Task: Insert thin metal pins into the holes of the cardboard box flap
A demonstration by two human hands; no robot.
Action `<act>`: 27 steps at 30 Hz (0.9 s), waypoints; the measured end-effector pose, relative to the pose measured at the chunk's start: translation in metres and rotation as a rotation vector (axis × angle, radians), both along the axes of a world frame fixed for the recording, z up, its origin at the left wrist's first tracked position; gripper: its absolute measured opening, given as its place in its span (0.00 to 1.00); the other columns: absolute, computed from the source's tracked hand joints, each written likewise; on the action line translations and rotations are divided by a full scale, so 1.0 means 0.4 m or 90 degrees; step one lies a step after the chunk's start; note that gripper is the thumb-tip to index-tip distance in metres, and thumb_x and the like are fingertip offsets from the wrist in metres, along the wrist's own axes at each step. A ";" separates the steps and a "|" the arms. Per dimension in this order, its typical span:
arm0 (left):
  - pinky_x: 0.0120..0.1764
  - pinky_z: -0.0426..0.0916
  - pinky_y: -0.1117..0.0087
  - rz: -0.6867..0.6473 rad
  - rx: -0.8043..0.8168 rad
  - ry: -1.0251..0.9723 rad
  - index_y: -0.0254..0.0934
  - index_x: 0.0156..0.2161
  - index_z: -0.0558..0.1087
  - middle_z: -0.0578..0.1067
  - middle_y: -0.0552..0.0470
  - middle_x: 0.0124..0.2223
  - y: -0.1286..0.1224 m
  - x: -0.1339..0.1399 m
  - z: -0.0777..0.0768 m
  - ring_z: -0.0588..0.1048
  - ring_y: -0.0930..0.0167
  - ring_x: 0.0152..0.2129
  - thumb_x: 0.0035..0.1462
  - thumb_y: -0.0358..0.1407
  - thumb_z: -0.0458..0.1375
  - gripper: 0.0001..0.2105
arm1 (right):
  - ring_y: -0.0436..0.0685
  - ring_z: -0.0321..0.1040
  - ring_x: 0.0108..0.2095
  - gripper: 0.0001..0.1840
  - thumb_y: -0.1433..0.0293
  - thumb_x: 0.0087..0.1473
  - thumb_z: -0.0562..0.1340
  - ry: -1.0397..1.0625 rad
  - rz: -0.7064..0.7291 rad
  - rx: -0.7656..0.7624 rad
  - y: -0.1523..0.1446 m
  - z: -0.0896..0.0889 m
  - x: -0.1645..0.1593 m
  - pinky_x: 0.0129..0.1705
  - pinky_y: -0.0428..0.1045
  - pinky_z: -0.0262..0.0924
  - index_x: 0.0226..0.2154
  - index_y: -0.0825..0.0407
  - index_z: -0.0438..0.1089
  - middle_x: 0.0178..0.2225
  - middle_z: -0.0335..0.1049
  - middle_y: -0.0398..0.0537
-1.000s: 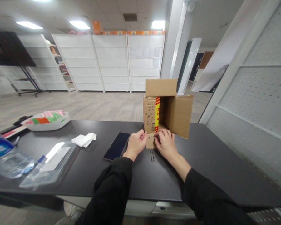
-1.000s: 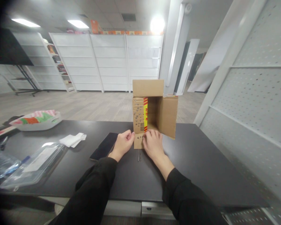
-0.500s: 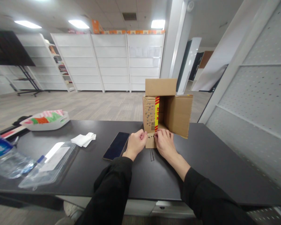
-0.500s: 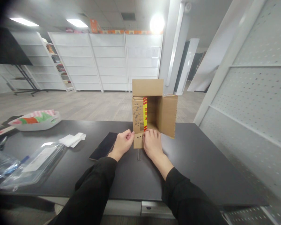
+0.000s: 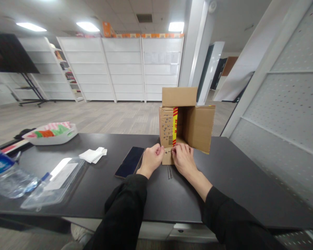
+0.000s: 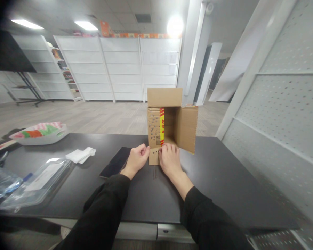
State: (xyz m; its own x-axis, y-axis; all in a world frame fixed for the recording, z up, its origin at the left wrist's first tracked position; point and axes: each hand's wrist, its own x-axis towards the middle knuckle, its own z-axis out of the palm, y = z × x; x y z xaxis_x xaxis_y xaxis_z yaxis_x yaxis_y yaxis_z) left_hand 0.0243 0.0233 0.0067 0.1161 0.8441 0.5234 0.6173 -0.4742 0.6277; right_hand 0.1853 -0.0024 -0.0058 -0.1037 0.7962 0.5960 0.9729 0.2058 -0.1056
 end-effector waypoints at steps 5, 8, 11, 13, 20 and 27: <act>0.25 0.49 0.74 0.001 -0.002 0.005 0.38 0.21 0.50 0.53 0.60 0.18 -0.001 0.000 0.001 0.53 0.77 0.17 0.58 0.41 0.49 0.18 | 0.62 0.59 0.46 0.08 0.69 0.61 0.53 -0.003 0.007 -0.005 0.000 0.000 0.001 0.48 0.57 0.48 0.38 0.53 0.67 0.45 0.68 0.54; 0.25 0.50 0.74 0.000 -0.002 0.005 0.38 0.21 0.50 0.53 0.60 0.18 -0.002 0.000 0.001 0.53 0.77 0.17 0.58 0.41 0.49 0.18 | 0.62 0.59 0.46 0.08 0.69 0.61 0.53 -0.009 0.006 -0.011 0.000 0.000 0.001 0.47 0.57 0.48 0.38 0.53 0.67 0.45 0.68 0.55; 0.25 0.50 0.74 0.005 -0.004 0.007 0.38 0.21 0.50 0.53 0.60 0.18 -0.003 0.000 0.002 0.53 0.77 0.17 0.58 0.42 0.50 0.18 | 0.62 0.59 0.45 0.09 0.69 0.62 0.52 -0.010 0.006 -0.015 0.001 -0.001 0.002 0.46 0.56 0.49 0.38 0.53 0.67 0.45 0.68 0.55; 0.25 0.50 0.74 0.007 -0.004 0.008 0.38 0.21 0.50 0.54 0.59 0.18 -0.003 0.001 0.001 0.53 0.77 0.17 0.58 0.42 0.49 0.18 | 0.62 0.59 0.45 0.09 0.69 0.62 0.52 -0.006 0.008 -0.015 0.001 -0.001 0.001 0.46 0.56 0.49 0.38 0.53 0.66 0.45 0.68 0.56; 0.25 0.49 0.74 -0.001 0.002 0.007 0.38 0.21 0.50 0.53 0.60 0.19 0.001 -0.001 -0.003 0.53 0.77 0.18 0.58 0.42 0.49 0.18 | 0.62 0.59 0.45 0.08 0.70 0.62 0.51 0.022 0.015 0.013 -0.010 0.009 -0.001 0.46 0.55 0.48 0.37 0.53 0.64 0.44 0.69 0.54; 0.25 0.49 0.74 0.000 -0.001 0.008 0.38 0.21 0.50 0.53 0.60 0.18 -0.001 -0.001 0.000 0.53 0.77 0.18 0.58 0.41 0.49 0.18 | 0.61 0.60 0.41 0.09 0.70 0.63 0.50 0.022 0.023 0.000 -0.021 0.012 0.001 0.44 0.55 0.48 0.37 0.52 0.64 0.38 0.69 0.52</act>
State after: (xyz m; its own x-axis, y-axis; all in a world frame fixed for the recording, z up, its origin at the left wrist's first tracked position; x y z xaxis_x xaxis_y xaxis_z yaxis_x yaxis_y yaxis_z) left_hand 0.0240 0.0229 0.0066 0.1221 0.8451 0.5205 0.6250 -0.4729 0.6211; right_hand 0.1857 -0.0108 -0.0009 -0.1115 0.7925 0.5996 0.9606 0.2406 -0.1393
